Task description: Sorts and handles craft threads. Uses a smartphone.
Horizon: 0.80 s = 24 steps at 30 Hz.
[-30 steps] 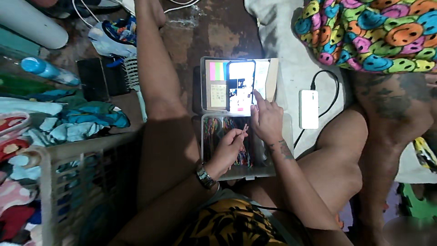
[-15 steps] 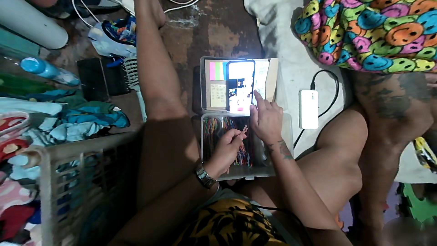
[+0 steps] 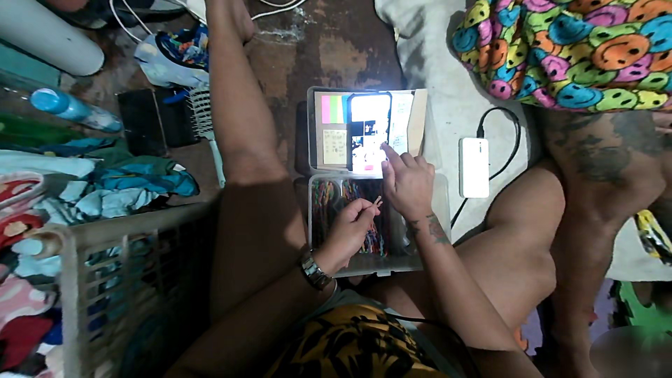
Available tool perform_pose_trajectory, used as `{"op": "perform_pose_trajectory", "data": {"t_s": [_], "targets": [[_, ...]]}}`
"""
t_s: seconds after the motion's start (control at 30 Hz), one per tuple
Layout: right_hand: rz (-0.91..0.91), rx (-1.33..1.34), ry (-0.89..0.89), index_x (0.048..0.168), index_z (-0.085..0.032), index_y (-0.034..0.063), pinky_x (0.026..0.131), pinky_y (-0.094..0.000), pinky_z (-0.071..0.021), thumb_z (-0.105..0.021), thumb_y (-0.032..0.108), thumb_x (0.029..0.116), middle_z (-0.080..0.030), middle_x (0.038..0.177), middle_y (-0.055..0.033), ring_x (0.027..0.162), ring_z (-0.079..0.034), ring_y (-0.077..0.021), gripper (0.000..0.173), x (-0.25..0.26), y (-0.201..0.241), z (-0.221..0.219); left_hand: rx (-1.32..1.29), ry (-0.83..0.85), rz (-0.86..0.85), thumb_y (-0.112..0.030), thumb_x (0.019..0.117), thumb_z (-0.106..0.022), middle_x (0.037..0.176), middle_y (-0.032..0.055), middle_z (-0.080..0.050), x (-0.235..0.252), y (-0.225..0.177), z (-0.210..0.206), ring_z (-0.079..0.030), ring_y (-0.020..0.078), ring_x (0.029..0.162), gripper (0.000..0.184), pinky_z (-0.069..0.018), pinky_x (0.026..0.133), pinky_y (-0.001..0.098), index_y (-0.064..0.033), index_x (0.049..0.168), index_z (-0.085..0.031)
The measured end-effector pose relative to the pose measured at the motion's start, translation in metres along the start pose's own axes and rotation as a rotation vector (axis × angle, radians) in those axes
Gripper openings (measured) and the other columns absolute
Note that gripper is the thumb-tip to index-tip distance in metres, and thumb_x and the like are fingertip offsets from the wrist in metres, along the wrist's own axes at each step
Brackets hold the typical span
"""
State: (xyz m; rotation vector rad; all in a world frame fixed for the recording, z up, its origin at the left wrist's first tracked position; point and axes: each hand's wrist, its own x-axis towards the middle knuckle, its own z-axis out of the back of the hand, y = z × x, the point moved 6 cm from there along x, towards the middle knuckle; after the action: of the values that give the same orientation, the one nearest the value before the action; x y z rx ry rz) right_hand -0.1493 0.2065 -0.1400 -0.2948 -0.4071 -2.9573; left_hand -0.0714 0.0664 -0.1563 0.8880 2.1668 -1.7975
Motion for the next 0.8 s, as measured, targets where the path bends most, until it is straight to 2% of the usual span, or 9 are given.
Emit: {"op": "perform_pose_trajectory", "data": {"t_s": [0.4,0.5,0.57,0.6,0.67,0.73,0.8], "targets": [[-0.030,-0.005,0.049,0.140,-0.064,0.0208,0.078,-0.0558,-0.0449,-0.031,0.036,0.1072,-0.070,0.099,-0.0159,0.095,-0.063,-0.0396,0.049,0.003,0.003,0.002,-0.007,0.008,0.007,-0.015,0.1086,-0.045,0.076,-0.0040,-0.047,0.000,0.001,-0.001,-0.041,0.0020,0.056,0.019,-0.0341,0.049,0.0160,-0.0055,0.114,-0.061],[-0.011,0.088,0.014,0.143,-0.061,0.0161,0.085,-0.0587,-0.0445,-0.033,0.035,0.1062,-0.068,0.108,-0.0182,0.101,-0.062,-0.0400,0.050,-0.001,-0.001,0.004,-0.023,0.007,0.019,-0.015,0.1090,-0.045,0.081,-0.0017,-0.052,0.000,0.001,-0.003,-0.048,0.0028,0.060,0.019,-0.0404,0.053,0.0157,-0.0046,0.114,-0.060],[0.038,0.267,-0.101,0.140,-0.061,0.0079,0.094,-0.0586,-0.0443,-0.037,0.030,0.1063,-0.065,0.116,-0.0207,0.108,-0.061,-0.0384,0.047,-0.012,-0.003,0.014,-0.025,-0.002,0.011,-0.014,0.1087,-0.046,0.094,0.0013,-0.058,0.001,0.000,-0.002,-0.055,0.0037,0.071,0.019,-0.0479,0.064,0.0173,-0.0034,0.113,-0.061],[0.059,0.352,-0.163,0.136,-0.063,0.0043,0.095,-0.0559,-0.0467,-0.040,0.027,0.1064,-0.066,0.115,-0.0204,0.108,-0.062,-0.0361,0.044,-0.020,-0.001,0.019,-0.028,-0.014,0.008,-0.014,0.1084,-0.047,0.098,0.0021,-0.060,0.002,0.000,-0.001,-0.057,0.0041,0.075,0.019,-0.0493,0.068,0.0183,-0.0031,0.113,-0.061],[0.042,0.519,-0.195,0.128,-0.065,-0.0010,0.089,-0.0454,-0.0534,-0.047,0.023,0.1060,-0.067,0.110,-0.0178,0.100,-0.065,-0.0271,0.037,-0.036,0.004,0.024,-0.029,-0.029,0.012,-0.015,0.1081,-0.048,0.103,0.0024,-0.060,0.002,0.000,0.000,-0.058,0.0042,0.080,0.019,-0.0504,0.072,0.0190,-0.0031,0.113,-0.063],[-0.083,0.750,-0.051,0.127,-0.064,-0.0014,0.082,-0.0304,-0.0559,-0.050,0.021,0.1057,-0.066,0.105,-0.0107,0.092,-0.064,-0.0123,0.034,-0.049,0.005,0.016,-0.053,-0.025,0.013,-0.014,0.1078,-0.049,0.104,0.0024,-0.061,0.002,-0.001,0.000,-0.059,0.0046,0.082,0.019,-0.0511,0.074,0.0197,-0.0030,0.114,-0.063],[-0.233,0.988,0.170,0.126,-0.063,-0.0014,0.082,-0.0242,-0.0555,-0.050,0.018,0.1053,-0.068,0.102,-0.0048,0.088,-0.065,-0.0041,0.031,-0.058,0.008,0.004,-0.083,-0.024,0.011,-0.013,0.1073,-0.050,0.100,0.0017,-0.060,0.002,-0.001,0.000,-0.059,0.0047,0.081,0.018,-0.0520,0.075,0.0200,-0.0020,0.115,-0.062]]}}
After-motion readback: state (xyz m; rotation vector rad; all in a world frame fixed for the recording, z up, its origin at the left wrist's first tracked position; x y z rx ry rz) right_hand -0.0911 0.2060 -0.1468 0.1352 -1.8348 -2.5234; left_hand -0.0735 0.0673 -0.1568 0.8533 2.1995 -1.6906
